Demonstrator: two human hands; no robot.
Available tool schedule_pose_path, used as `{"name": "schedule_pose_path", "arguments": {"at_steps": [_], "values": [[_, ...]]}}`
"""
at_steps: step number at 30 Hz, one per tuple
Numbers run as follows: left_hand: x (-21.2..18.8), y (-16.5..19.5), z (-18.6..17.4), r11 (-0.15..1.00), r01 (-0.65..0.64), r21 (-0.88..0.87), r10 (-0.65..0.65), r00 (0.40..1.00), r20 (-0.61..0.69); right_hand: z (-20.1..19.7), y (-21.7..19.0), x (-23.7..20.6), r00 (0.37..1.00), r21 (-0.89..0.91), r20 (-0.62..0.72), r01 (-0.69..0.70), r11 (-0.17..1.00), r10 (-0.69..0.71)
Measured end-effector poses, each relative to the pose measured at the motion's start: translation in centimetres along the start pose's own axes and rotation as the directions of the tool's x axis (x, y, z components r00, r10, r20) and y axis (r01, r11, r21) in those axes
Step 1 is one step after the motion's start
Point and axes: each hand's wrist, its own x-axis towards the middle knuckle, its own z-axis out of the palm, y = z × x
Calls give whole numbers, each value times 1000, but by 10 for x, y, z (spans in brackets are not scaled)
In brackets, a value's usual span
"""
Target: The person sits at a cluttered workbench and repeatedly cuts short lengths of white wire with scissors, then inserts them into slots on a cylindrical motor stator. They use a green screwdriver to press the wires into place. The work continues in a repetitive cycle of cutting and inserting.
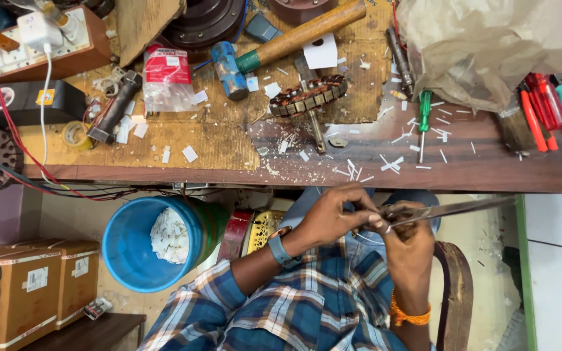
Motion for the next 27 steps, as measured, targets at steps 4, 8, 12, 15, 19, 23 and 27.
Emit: {"name": "schedule_pose_path", "arguments": {"at_steps": [4, 8, 12, 15, 19, 23, 27], "values": [[-4, 3, -4, 982, -158, 104, 161, 987, -13, 9, -2, -10, 982, -59, -111, 147, 987, -153], [2, 5, -10, 951, -218, 220, 222, 975, 9, 2, -1, -2, 979, 136, -104, 189, 972, -176], [14, 7, -13, 997, 31, -71, -36, 997, -72, -17, -1, 11, 997, 162, 66, 33, 986, -44], [26, 4, -18, 975, 140, -171, -159, 982, -101, -24, 6, 16, 944, 134, 325, -101, 986, 52], [33, 0, -25, 964, 114, -240, -153, 977, -150, -22, 22, 9, 776, 46, 615, -214, 976, 141], [36, 1, -27, 960, 126, -250, -174, 969, -178, -17, 28, -1, 707, 33, 675, -314, 949, 210], [37, 2, -31, 954, 76, -288, -130, 977, -171, -15, 20, 1, 727, -63, 630, -304, 951, 274]]}}
